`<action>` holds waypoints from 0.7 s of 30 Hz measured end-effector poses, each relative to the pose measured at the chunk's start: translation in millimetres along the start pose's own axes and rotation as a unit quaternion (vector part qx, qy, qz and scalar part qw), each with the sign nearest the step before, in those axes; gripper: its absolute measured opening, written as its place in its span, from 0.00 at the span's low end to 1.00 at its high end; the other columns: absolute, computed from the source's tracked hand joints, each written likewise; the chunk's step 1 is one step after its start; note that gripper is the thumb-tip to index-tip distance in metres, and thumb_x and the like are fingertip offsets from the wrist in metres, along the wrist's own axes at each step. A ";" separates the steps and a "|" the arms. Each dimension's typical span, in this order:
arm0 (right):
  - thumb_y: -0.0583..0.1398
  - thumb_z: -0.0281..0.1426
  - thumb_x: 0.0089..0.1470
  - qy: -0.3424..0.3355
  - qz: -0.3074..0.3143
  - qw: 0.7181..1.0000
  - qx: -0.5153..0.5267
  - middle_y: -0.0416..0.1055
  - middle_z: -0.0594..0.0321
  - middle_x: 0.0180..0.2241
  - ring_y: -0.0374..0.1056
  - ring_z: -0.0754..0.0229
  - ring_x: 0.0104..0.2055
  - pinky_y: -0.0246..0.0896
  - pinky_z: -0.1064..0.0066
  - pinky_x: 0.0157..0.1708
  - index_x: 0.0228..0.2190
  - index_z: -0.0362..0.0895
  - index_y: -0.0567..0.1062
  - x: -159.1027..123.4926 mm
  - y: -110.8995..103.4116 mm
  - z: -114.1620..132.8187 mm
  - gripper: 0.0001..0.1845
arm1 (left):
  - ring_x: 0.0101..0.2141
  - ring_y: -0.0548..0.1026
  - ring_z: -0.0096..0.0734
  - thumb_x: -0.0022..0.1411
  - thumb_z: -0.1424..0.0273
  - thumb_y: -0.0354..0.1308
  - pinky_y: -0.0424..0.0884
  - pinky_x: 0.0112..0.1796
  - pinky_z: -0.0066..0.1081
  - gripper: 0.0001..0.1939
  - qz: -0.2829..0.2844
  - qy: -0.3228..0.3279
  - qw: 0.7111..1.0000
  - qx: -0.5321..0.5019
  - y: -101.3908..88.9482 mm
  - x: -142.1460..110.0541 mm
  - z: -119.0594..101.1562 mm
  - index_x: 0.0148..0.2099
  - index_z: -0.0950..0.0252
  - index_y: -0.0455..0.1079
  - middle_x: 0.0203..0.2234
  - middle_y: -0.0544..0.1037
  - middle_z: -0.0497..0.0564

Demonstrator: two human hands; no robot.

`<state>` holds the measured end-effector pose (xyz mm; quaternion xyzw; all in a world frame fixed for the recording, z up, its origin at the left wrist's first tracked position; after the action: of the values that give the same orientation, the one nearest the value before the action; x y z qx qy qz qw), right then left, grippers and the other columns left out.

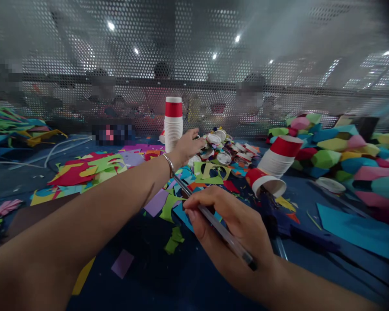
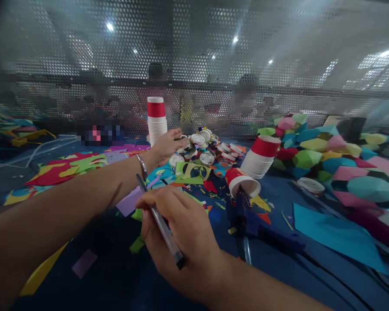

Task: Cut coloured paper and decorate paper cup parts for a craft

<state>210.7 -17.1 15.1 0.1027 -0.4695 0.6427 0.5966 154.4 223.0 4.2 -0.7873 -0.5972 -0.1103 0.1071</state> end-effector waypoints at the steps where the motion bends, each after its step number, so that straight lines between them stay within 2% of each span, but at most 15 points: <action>1: 0.60 0.21 0.57 -0.001 0.001 1.000 0.000 0.74 0.69 0.36 0.70 0.69 0.38 0.65 0.77 0.39 0.40 0.45 0.73 -0.1 -0.2 0.2 0.10 | 0.62 0.66 0.39 0.57 0.83 0.60 0.66 0.57 0.33 0.30 0.009 0.005 1.000 0.008 -0.3 -4.6 -1.0 0.62 0.67 0.64 0.64 0.66 0.62; 3: 0.60 0.20 0.57 -0.002 0.003 1.000 0.000 0.74 0.69 0.36 0.71 0.69 0.38 0.65 0.77 0.40 0.40 0.45 0.73 -0.6 -0.5 0.6 0.11 | 0.60 0.69 0.37 0.56 0.84 0.59 0.66 0.56 0.32 0.27 0.025 0.010 0.999 0.029 -3.8 -16.2 -4.3 0.58 0.68 0.67 0.60 0.71 0.61; 6: 0.60 0.21 0.58 0.007 0.003 1.000 -0.002 0.74 0.68 0.36 0.71 0.67 0.38 0.65 0.76 0.39 0.40 0.45 0.73 -1.3 -1.1 1.0 0.10 | 0.49 0.76 0.34 0.55 0.84 0.59 0.70 0.51 0.32 0.18 0.039 0.006 0.997 0.065 -17.6 -38.2 -11.2 0.49 0.69 0.72 0.48 0.78 0.58; 9: 0.59 0.23 0.59 0.018 0.007 1.000 0.000 0.74 0.67 0.36 0.71 0.66 0.37 0.65 0.74 0.38 0.41 0.46 0.73 -2.0 -1.3 0.9 0.09 | 0.39 0.77 0.30 0.56 0.81 0.59 0.71 0.45 0.32 0.11 0.027 0.003 0.995 0.098 -41.3 -64.5 -18.3 0.43 0.68 0.73 0.38 0.80 0.52; 12: 0.59 0.23 0.60 0.012 0.008 1.000 -0.004 0.74 0.67 0.37 0.72 0.64 0.38 0.65 0.73 0.40 0.42 0.47 0.73 -2.1 -0.2 0.9 0.10 | 0.37 0.76 0.28 0.57 0.77 0.61 0.70 0.44 0.31 0.09 0.001 0.020 0.992 0.124 -69.9 -89.9 -31.4 0.42 0.66 0.74 0.36 0.79 0.49; 14: 0.59 0.22 0.60 0.009 0.010 1.000 -0.004 0.75 0.66 0.39 0.72 0.64 0.41 0.65 0.73 0.42 0.42 0.47 0.73 -1.4 1.8 0.7 0.10 | 0.36 0.75 0.27 0.60 0.76 0.60 0.71 0.43 0.31 0.06 -0.022 0.034 0.991 0.127 -90.6 -100.0 -49.8 0.41 0.66 0.74 0.34 0.79 0.48; 17: 0.59 0.22 0.60 0.020 0.011 1.000 -0.002 0.74 0.66 0.38 0.72 0.64 0.41 0.65 0.73 0.42 0.41 0.46 0.73 0.3 6.2 -0.7 0.09 | 0.31 0.72 0.22 0.64 0.75 0.58 0.71 0.38 0.28 0.03 -0.125 0.130 0.979 0.095 -126.3 -100.9 -96.1 0.40 0.65 0.72 0.30 0.76 0.45; 18: 0.59 0.23 0.60 0.028 0.013 1.000 -0.004 0.74 0.66 0.37 0.71 0.64 0.39 0.64 0.73 0.41 0.41 0.46 0.73 0.8 7.5 -1.5 0.09 | 0.31 0.71 0.19 0.67 0.74 0.55 0.70 0.38 0.26 0.04 -0.161 0.172 0.968 0.091 -138.1 -99.2 -112.7 0.43 0.63 0.70 0.31 0.75 0.42; 19: 0.59 0.23 0.60 0.037 0.018 0.999 -0.006 0.74 0.66 0.36 0.71 0.64 0.38 0.64 0.73 0.39 0.41 0.46 0.73 1.2 8.8 -2.5 0.09 | 0.30 0.69 0.18 0.69 0.72 0.53 0.69 0.35 0.24 0.05 -0.230 0.254 0.933 0.110 -149.7 -99.2 -128.8 0.45 0.64 0.69 0.30 0.73 0.41; 21: 0.59 0.23 0.60 0.053 0.032 0.998 -0.009 0.73 0.66 0.36 0.69 0.65 0.35 0.64 0.72 0.36 0.41 0.46 0.73 1.4 10.4 -4.9 0.08 | 0.29 0.67 0.16 0.71 0.72 0.48 0.66 0.32 0.22 0.09 -0.329 0.387 0.845 0.167 -165.7 -104.2 -148.6 0.49 0.67 0.66 0.34 0.70 0.41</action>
<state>203.4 -11.1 8.4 0.0481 -0.4457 0.6620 0.6007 -39.5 126.6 120.4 -0.4076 -0.7407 -0.3336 0.4169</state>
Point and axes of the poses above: each hand's wrist, its own x-axis towards the middle knuckle, its own y-axis out of the palm, z = x × y, the point moved 2 cm from there along x, towards the middle knuckle
